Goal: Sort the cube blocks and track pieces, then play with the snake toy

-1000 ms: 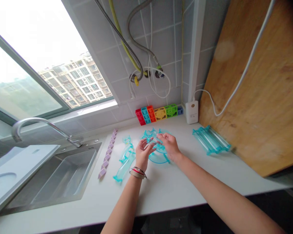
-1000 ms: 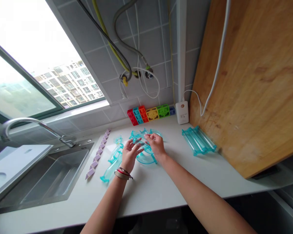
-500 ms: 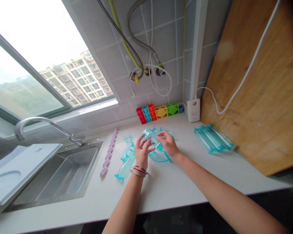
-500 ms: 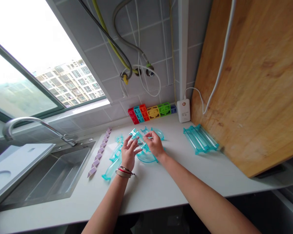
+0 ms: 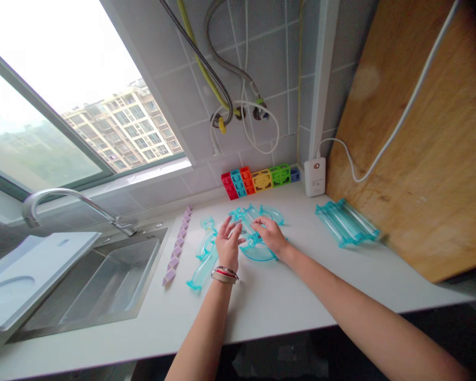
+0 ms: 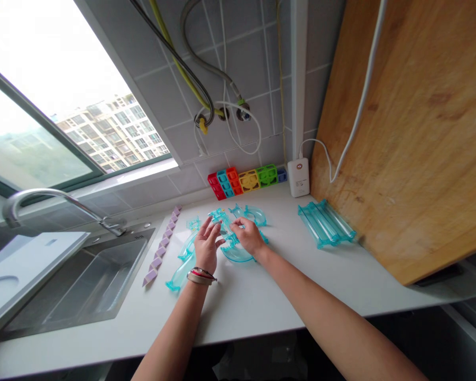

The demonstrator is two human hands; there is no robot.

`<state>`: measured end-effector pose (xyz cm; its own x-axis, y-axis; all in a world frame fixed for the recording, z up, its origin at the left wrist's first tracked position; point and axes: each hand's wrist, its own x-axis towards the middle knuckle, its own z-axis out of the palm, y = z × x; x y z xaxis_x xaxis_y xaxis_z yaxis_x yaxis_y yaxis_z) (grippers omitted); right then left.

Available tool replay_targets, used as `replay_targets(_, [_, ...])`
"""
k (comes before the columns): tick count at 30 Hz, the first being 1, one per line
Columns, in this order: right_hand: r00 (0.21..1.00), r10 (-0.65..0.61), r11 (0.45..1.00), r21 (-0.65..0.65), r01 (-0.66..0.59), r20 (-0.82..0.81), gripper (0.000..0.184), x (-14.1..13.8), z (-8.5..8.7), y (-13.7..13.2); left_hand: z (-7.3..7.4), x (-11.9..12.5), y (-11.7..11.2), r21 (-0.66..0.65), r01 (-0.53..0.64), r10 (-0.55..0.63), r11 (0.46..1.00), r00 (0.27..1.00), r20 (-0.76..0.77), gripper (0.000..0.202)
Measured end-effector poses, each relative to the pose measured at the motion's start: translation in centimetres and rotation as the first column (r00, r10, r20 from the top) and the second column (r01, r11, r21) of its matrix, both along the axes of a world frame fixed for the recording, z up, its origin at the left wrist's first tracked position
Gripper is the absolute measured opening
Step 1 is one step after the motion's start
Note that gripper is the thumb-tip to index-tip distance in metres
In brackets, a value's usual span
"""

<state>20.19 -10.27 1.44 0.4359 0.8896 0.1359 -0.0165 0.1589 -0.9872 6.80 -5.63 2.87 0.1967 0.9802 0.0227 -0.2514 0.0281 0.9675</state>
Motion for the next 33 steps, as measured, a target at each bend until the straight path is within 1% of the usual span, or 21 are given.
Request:
replay_targets(6, [1.0, 0.004, 1.0, -0.011, -0.004, 0.025, 0.028, 0.2, -0.4, 0.1, 0.0, -0.1, 0.1, -0.029, 0.039, -0.039, 0.999, 0.999, 0.001, 0.073])
replay_targets(11, [0.992, -0.049, 0.999, 0.023, 0.047, 0.112, 0.028, 0.2, -0.5, 0.2, -0.3, -0.1, 0.1, -0.066, 0.081, -0.081, 0.995, 0.997, 0.006, 0.071])
replay_targets(14, [0.99, -0.082, 0.995, 0.058, 0.076, 0.111, 0.027, 0.1, -0.4, 0.1, -0.4, -0.1, 0.2, -0.081, 0.091, -0.09, 0.993, 0.996, 0.014, 0.072])
replay_targets(18, [0.995, -0.079, 0.995, 0.059, 0.075, 0.06, 0.028, -0.1, -0.1, -0.1, -0.4, -0.2, 0.3, -0.104, 0.121, -0.119, 0.987, 0.992, 0.027, 0.069])
replay_targets(24, [0.999, 0.019, 0.997, 0.073, -0.016, -0.039, 0.041, -0.3, 0.0, -0.2, -0.3, -0.1, 0.2, -0.144, 0.129, -0.126, 0.981, 0.991, 0.033, 0.068])
replay_targets(29, [0.978, 0.096, 0.995, 0.052, -0.088, -0.184, 0.047, -0.6, 0.5, -0.5, -0.1, 0.0, 0.1, -0.183, 0.167, -0.166, 0.969, 0.986, 0.018, 0.065])
replay_targets(33, [0.925, 0.141, 0.988, -0.004, -0.152, -0.353, 0.055, -0.4, 1.2, -0.9, 0.1, 0.0, 0.0, -0.167, 0.185, -0.188, 0.969, 0.982, -0.007, 0.059])
